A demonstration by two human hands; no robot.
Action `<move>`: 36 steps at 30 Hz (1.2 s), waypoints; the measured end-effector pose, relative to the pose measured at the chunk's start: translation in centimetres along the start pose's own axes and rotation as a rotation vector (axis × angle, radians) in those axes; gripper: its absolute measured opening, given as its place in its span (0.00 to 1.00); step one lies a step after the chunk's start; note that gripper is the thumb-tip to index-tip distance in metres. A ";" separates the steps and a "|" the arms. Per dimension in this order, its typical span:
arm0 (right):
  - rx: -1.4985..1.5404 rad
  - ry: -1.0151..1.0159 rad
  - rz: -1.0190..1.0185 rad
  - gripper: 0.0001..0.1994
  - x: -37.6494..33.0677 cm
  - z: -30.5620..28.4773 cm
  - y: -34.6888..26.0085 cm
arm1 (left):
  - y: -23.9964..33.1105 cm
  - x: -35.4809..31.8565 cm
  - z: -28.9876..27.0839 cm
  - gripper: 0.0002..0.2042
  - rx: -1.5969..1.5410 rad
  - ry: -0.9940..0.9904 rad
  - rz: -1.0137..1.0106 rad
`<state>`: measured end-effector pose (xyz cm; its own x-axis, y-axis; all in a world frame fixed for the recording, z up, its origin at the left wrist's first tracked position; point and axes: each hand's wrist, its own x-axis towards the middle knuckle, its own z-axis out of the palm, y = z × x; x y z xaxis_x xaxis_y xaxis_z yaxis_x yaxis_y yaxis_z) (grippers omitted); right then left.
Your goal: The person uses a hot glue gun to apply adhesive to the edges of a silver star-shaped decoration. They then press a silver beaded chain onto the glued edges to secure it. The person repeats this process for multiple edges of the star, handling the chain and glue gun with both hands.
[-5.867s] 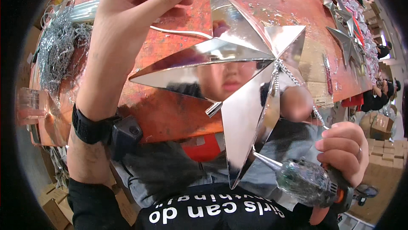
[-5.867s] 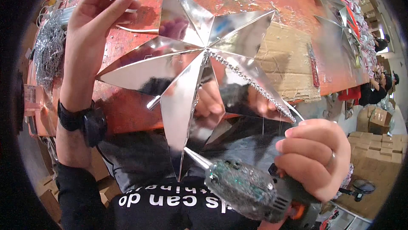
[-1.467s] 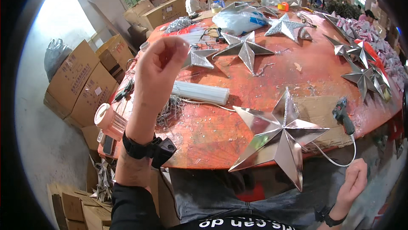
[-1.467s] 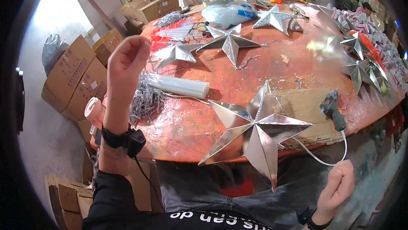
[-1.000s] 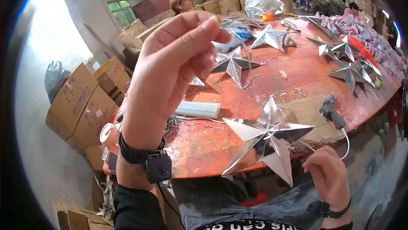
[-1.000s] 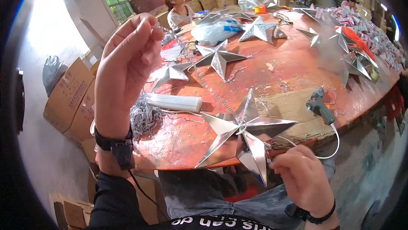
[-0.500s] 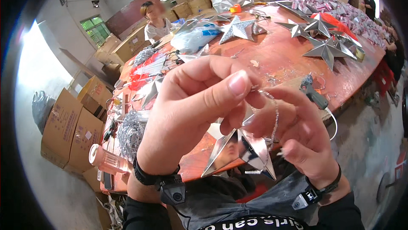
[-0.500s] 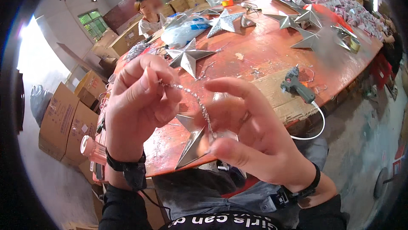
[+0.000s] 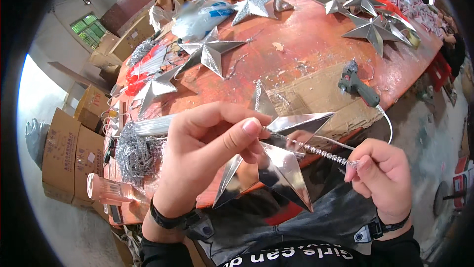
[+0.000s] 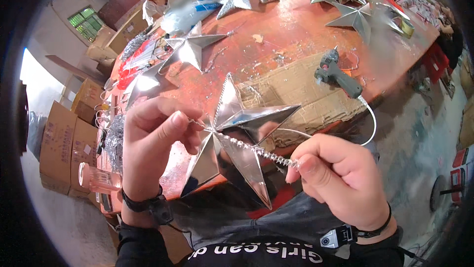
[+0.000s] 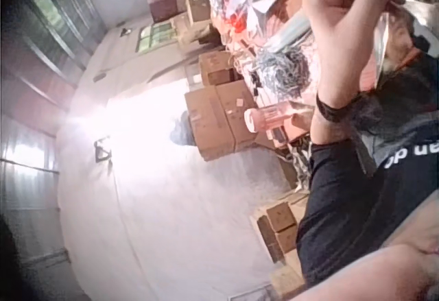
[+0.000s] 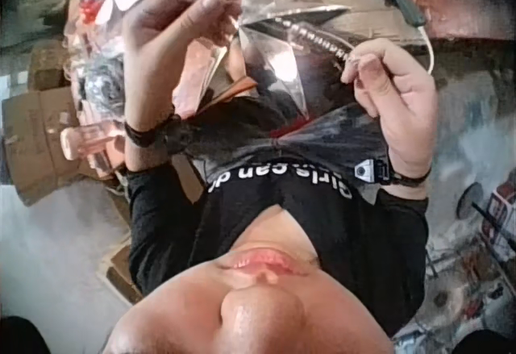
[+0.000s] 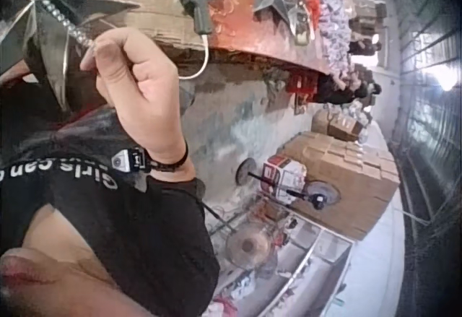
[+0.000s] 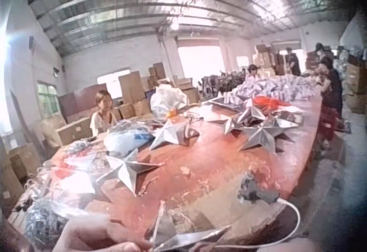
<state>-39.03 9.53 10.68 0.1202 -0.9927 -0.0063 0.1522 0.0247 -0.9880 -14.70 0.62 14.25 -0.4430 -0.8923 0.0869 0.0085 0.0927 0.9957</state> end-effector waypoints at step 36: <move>-0.236 -0.198 0.048 0.05 1.1 1.1 3.6 | -3.0 -3.1 -3.8 0.05 -0.352 -0.148 -0.132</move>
<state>-37.31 8.64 7.25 0.3139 -0.9483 -0.0463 -0.0870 0.0199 -0.9960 -9.94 1.40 11.13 -0.5851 -0.8107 -0.0224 0.2383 -0.1983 0.9507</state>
